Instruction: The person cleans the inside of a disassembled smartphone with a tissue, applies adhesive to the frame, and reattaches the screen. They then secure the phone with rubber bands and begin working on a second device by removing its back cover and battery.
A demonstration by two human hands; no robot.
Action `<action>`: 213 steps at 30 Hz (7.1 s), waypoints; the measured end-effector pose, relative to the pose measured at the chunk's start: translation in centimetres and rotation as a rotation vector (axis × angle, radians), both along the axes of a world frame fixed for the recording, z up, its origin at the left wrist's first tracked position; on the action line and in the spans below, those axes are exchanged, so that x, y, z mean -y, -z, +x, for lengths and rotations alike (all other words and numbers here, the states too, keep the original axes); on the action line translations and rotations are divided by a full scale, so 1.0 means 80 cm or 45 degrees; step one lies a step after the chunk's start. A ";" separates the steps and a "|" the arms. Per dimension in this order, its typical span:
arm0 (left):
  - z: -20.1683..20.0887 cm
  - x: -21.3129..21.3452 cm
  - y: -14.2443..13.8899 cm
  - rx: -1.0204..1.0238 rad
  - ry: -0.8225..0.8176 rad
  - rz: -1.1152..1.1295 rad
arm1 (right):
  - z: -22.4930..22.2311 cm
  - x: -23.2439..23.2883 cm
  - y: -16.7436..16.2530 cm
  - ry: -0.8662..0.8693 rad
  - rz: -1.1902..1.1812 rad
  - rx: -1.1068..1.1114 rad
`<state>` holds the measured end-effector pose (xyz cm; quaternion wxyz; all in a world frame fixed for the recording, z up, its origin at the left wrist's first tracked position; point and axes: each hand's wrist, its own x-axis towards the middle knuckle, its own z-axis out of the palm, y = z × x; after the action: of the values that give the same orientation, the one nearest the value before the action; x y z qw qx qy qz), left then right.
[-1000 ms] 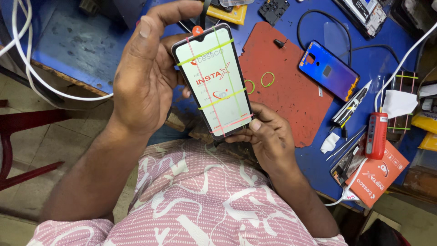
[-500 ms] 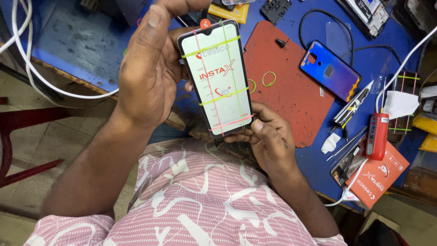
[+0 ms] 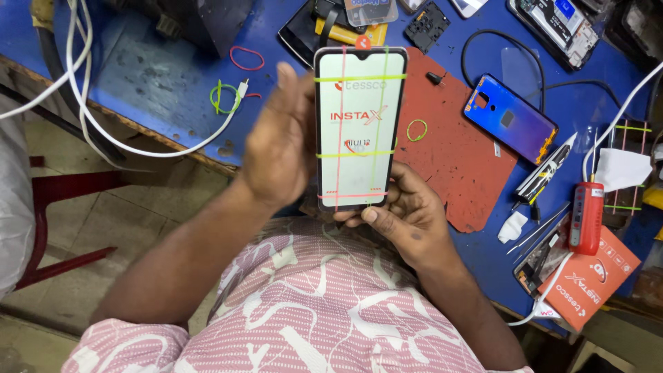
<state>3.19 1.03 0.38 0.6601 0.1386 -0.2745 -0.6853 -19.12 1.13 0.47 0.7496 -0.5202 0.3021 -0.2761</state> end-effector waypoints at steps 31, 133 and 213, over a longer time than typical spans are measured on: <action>0.077 -0.137 0.053 -0.023 -0.363 0.036 | 0.089 0.067 -0.055 -0.079 -0.830 -0.703; 0.037 -0.032 -0.004 0.367 -0.022 0.033 | -0.130 0.088 -0.017 0.220 0.349 0.950; -0.091 -0.063 0.050 0.077 0.071 0.235 | -0.031 -0.018 -0.042 0.291 -0.690 -0.346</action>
<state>-4.08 6.03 -3.61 0.6165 0.2117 -0.2339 -0.7214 -21.57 2.54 3.87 0.5009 -0.6956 0.3713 -0.3569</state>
